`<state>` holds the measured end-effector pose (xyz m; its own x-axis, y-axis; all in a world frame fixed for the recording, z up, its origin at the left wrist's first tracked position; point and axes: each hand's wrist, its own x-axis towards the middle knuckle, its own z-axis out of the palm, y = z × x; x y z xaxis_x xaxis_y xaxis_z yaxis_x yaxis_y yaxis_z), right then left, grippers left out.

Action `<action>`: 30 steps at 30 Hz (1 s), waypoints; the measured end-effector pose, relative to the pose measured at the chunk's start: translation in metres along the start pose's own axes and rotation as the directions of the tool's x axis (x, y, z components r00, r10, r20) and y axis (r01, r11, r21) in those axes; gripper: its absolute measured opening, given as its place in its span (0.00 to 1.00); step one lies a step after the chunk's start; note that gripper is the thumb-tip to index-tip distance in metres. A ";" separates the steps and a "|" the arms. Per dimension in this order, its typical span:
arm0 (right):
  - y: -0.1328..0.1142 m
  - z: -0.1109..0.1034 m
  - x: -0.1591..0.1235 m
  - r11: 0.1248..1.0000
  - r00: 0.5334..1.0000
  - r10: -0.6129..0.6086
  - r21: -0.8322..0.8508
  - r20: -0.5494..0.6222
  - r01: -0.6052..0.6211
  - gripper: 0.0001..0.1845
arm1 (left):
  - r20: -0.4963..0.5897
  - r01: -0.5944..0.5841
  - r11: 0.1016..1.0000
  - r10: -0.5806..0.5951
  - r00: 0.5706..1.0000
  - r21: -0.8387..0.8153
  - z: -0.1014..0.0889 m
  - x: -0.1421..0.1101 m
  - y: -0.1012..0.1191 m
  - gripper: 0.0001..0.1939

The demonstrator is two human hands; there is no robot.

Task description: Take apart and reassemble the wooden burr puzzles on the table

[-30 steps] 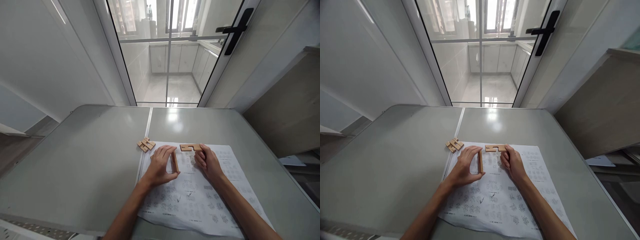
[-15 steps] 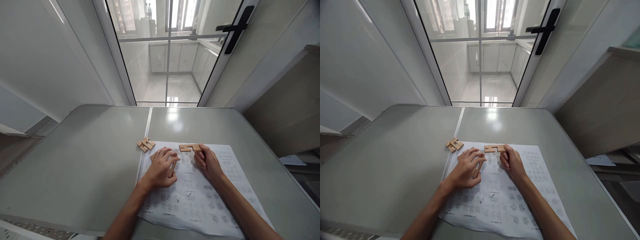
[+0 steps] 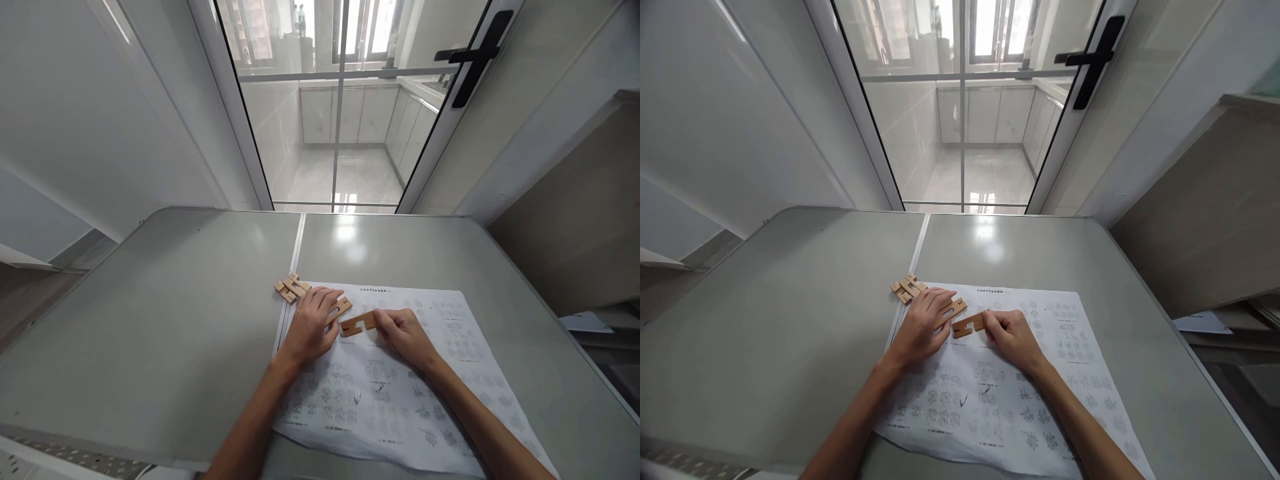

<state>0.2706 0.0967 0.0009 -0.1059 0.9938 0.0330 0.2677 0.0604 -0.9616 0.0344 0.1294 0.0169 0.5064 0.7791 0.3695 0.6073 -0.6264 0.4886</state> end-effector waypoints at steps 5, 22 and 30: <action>0.002 0.005 -0.001 0.986 0.997 -0.079 -0.147 0.009 0.079 0.30 | -0.059 0.020 1.000 -0.021 0.998 -0.011 -0.001 0.001 0.002 0.26; 0.009 0.029 -0.005 0.760 0.971 -0.210 -0.643 -0.110 0.092 0.17 | 0.038 -0.107 0.994 0.106 0.994 0.006 0.019 -0.003 0.018 0.16; 0.004 0.025 -0.005 0.779 0.981 -0.164 -0.624 -0.099 0.067 0.18 | -0.007 -0.050 0.988 0.051 0.999 0.145 0.025 -0.007 0.007 0.16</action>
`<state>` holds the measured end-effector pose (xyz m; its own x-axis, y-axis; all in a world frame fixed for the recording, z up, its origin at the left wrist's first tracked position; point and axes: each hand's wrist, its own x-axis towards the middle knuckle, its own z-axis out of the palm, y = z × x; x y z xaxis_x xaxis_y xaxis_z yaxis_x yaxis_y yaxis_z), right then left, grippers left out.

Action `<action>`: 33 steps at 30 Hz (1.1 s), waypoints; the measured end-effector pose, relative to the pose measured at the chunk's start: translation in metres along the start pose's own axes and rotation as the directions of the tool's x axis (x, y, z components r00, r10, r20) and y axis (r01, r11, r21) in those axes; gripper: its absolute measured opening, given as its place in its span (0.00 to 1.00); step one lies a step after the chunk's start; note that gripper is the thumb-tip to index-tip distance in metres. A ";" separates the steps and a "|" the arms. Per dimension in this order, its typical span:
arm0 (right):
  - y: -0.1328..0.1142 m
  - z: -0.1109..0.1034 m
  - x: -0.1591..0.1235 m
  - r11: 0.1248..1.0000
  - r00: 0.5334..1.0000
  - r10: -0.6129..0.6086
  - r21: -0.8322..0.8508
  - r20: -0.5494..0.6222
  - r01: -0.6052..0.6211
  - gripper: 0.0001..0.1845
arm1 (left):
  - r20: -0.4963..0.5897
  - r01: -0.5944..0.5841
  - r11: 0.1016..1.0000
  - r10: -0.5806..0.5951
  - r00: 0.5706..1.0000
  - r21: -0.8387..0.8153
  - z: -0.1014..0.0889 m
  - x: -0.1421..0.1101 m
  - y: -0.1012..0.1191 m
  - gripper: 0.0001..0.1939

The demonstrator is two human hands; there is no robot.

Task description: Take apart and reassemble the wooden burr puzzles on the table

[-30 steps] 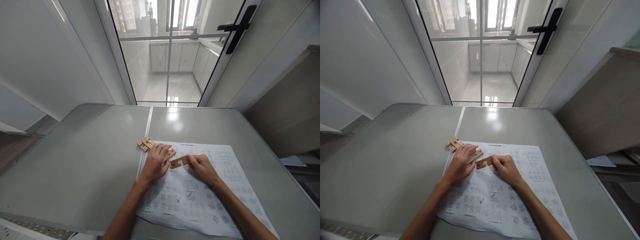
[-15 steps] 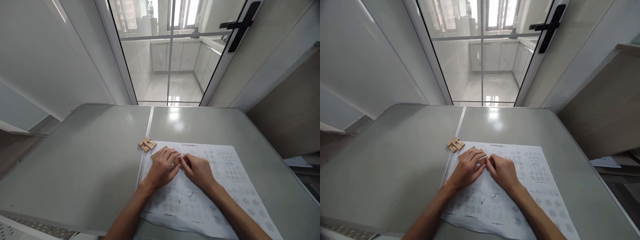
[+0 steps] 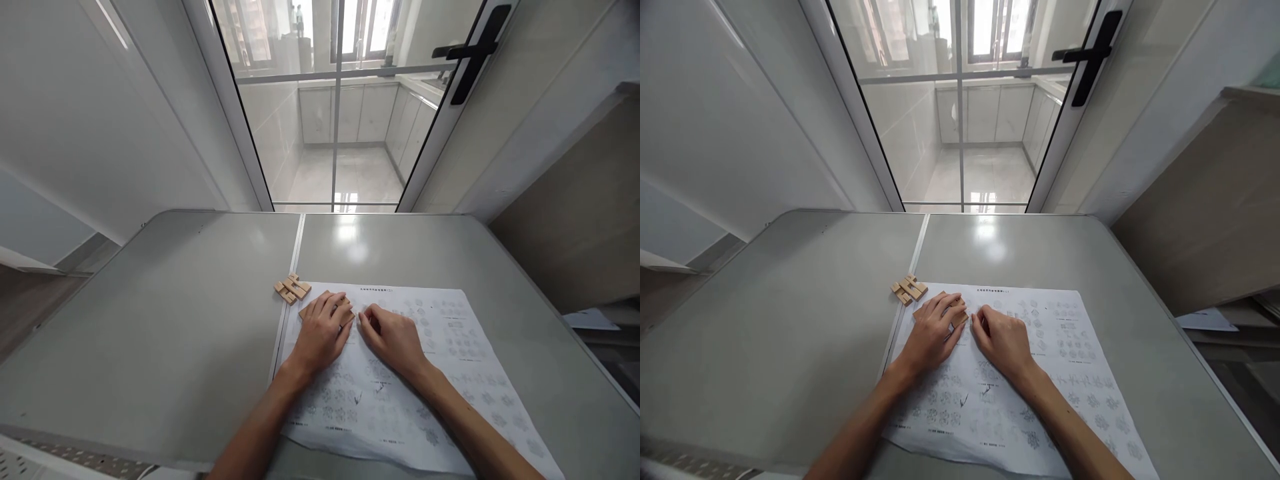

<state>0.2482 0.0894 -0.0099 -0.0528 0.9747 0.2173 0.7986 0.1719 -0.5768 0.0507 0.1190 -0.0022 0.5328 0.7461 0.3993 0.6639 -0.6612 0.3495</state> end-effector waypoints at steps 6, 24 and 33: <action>0.000 -0.002 0.001 1.000 1.000 0.008 0.008 0.013 -0.008 0.17 | -0.020 0.062 0.997 -0.061 0.998 0.035 -0.003 0.001 0.000 0.13; -0.001 -0.003 0.000 1.000 0.999 0.018 0.024 0.032 -0.019 0.17 | -0.159 -0.008 0.999 0.000 0.987 -0.047 -0.005 0.003 0.007 0.12; 0.000 -0.002 0.000 1.000 0.999 0.019 0.007 0.029 -0.019 0.18 | 0.064 -0.261 0.956 0.271 0.960 -0.134 0.012 -0.010 0.023 0.13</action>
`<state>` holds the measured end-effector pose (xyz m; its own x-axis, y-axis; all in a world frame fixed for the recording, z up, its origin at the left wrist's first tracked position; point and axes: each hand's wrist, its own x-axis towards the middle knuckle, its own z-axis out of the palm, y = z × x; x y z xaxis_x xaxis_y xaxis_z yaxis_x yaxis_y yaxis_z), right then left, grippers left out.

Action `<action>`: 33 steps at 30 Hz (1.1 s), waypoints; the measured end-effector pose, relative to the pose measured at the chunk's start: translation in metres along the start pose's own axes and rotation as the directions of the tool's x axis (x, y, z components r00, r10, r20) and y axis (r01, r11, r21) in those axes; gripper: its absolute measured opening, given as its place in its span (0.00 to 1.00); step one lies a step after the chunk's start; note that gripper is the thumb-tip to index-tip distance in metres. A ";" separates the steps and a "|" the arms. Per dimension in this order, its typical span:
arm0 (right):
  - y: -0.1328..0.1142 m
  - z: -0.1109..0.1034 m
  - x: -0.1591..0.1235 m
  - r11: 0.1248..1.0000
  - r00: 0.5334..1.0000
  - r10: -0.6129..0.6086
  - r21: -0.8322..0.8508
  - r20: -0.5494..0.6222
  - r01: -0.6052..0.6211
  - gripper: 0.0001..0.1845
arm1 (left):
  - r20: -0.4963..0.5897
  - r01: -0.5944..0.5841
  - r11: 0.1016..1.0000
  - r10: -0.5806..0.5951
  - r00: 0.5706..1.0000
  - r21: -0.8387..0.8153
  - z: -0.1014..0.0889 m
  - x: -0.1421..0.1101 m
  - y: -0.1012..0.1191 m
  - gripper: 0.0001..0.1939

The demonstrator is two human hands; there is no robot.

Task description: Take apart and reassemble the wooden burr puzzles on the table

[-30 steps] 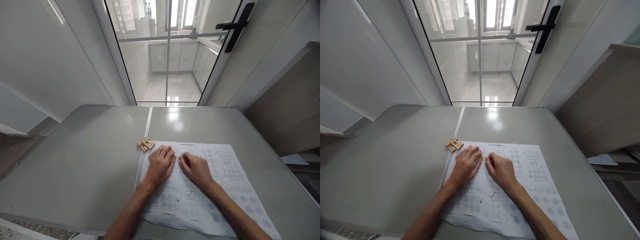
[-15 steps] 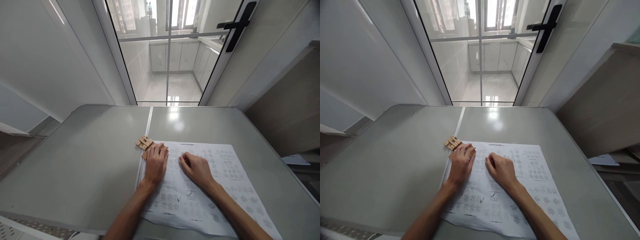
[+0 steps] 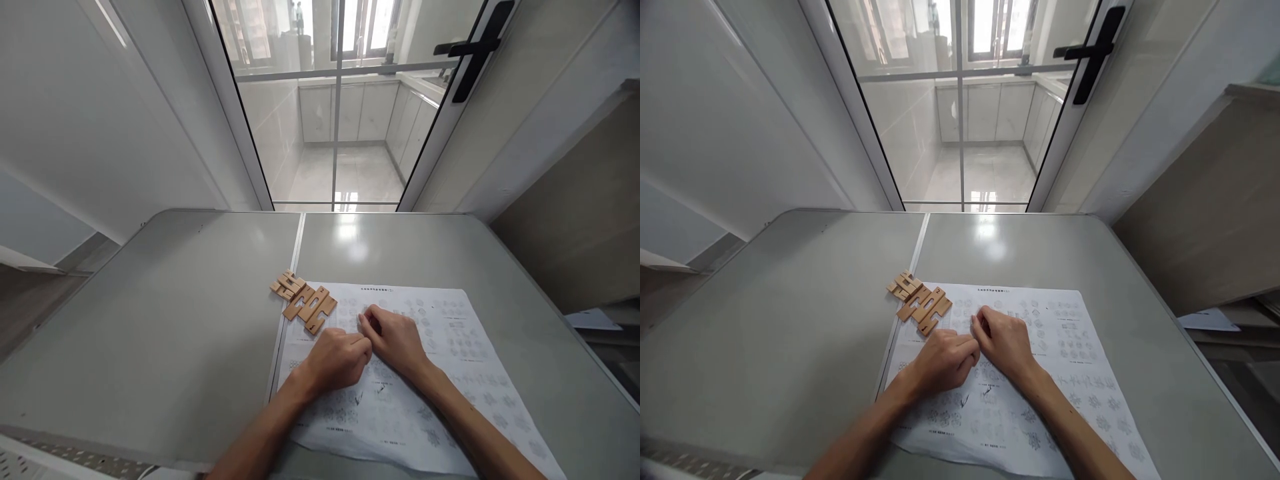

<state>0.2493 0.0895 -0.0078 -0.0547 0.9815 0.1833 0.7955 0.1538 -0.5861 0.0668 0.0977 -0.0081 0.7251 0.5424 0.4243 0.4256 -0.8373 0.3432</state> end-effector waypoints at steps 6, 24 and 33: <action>0.002 0.002 0.001 1.000 1.000 -0.007 -0.016 0.011 0.007 0.18 | 0.031 0.014 1.000 -0.014 0.999 -0.002 -0.002 0.002 0.000 0.12; -0.001 -0.001 0.000 1.000 1.000 -0.006 -0.007 0.030 0.006 0.18 | 0.049 0.036 0.999 -0.036 0.998 -0.002 -0.003 0.002 0.002 0.12; 0.000 -0.001 0.001 1.000 1.000 -0.019 -0.007 0.016 0.019 0.18 | 0.045 0.033 0.999 -0.032 0.998 -0.010 -0.002 0.003 0.001 0.12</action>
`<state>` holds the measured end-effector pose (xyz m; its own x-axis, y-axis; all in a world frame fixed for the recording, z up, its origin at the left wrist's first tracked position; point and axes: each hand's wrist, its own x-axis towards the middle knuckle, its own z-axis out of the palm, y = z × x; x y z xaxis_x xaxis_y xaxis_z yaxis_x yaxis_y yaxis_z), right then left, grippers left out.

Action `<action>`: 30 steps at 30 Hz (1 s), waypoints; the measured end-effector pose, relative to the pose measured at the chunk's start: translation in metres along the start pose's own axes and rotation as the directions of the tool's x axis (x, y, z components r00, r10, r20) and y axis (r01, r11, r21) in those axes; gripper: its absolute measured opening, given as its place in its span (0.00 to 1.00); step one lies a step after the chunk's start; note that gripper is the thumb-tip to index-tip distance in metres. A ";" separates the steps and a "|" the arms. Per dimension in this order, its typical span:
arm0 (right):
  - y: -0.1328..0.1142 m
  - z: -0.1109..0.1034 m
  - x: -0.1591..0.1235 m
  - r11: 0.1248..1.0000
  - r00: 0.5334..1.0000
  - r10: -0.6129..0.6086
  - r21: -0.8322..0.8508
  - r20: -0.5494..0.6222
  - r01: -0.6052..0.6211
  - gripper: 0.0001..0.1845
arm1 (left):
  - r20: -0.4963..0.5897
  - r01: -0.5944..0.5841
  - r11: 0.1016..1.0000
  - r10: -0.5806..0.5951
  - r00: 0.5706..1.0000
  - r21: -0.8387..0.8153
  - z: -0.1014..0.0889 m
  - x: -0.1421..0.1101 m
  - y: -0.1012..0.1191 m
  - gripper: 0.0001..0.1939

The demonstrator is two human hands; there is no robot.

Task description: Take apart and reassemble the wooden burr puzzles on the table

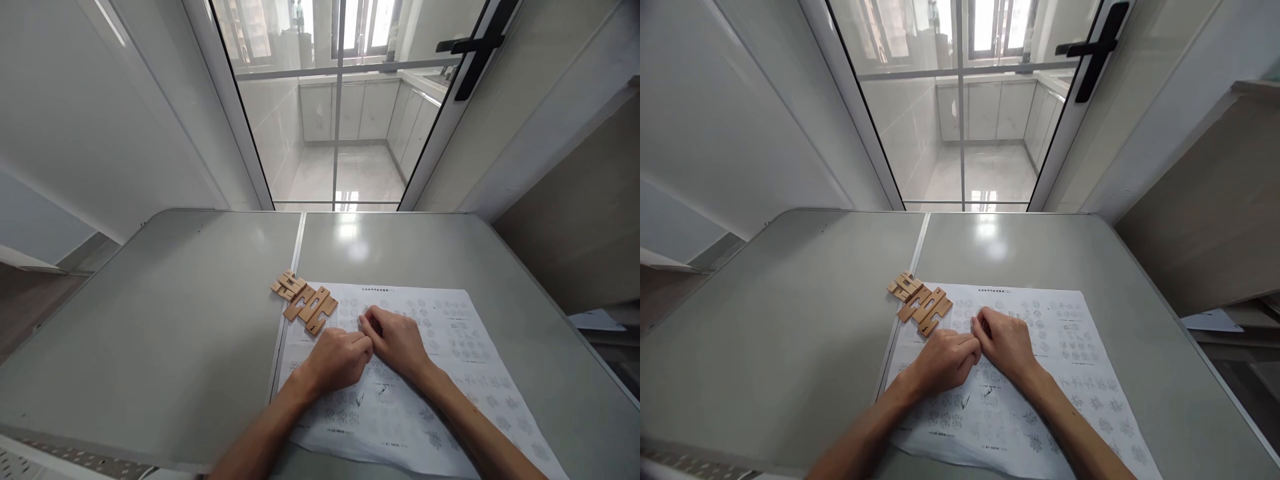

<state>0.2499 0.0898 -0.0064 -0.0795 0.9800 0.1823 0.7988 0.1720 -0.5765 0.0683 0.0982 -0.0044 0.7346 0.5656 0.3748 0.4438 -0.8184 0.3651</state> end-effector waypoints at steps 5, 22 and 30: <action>0.000 0.000 0.000 1.000 1.000 -0.002 0.000 0.006 0.002 0.18 | 0.005 0.003 1.000 -0.003 1.000 -0.002 -0.002 0.000 0.001 0.12; 0.000 0.000 0.000 1.000 1.000 0.001 -0.009 0.003 -0.001 0.19 | 0.017 0.011 1.000 -0.011 1.000 -0.011 0.000 -0.001 0.000 0.11; 0.001 0.001 0.000 1.000 1.000 0.006 0.002 0.010 -0.006 0.18 | 0.009 0.004 1.000 -0.004 1.000 -0.015 0.000 -0.001 -0.001 0.12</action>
<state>0.2503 0.0899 -0.0080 -0.0806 0.9821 0.1704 0.7980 0.1660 -0.5794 0.0675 0.0984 -0.0055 0.7373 0.5681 0.3656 0.4394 -0.8143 0.3793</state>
